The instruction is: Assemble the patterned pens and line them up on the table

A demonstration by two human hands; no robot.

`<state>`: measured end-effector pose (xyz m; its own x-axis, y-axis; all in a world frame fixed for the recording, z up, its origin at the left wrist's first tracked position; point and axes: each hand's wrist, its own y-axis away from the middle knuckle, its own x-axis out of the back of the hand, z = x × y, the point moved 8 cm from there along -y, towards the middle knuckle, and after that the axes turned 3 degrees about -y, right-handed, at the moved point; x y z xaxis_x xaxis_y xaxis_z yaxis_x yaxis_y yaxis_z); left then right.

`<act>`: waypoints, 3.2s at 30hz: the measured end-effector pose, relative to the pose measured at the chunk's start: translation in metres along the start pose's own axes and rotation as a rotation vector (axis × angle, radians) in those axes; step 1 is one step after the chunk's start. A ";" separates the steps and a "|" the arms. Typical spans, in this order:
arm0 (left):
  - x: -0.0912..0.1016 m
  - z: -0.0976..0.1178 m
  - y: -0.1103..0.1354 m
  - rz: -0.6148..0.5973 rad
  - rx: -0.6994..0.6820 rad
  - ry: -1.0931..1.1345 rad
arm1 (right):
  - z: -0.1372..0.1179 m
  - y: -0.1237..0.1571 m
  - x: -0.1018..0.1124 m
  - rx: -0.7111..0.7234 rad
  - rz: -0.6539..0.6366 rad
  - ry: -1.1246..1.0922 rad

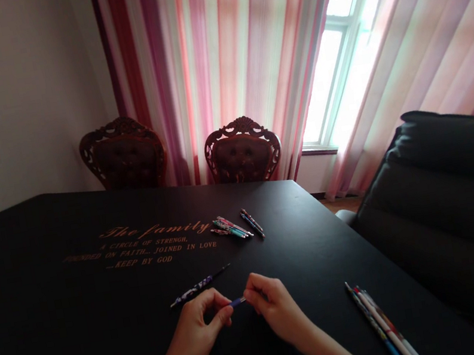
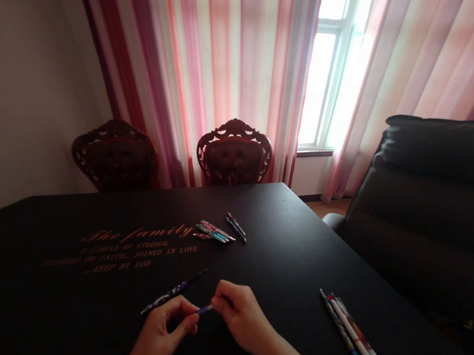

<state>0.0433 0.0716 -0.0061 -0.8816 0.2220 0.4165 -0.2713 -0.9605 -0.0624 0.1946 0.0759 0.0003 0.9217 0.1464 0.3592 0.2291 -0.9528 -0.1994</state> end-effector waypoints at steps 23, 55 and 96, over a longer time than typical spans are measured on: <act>-0.002 0.009 0.005 0.024 -0.044 -0.094 | 0.015 0.000 -0.018 -0.061 0.048 -0.001; 0.053 -0.014 -0.015 0.194 0.008 -0.529 | 0.019 -0.017 0.083 -0.016 0.285 -0.232; 0.025 0.000 -0.009 0.064 -0.073 -0.067 | 0.024 -0.008 0.018 -0.137 0.079 -0.044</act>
<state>0.0243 0.0860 0.0051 -0.8710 0.1466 0.4689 -0.2450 -0.9569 -0.1560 0.2174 0.0924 -0.0139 0.9485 0.0784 0.3069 0.1134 -0.9887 -0.0980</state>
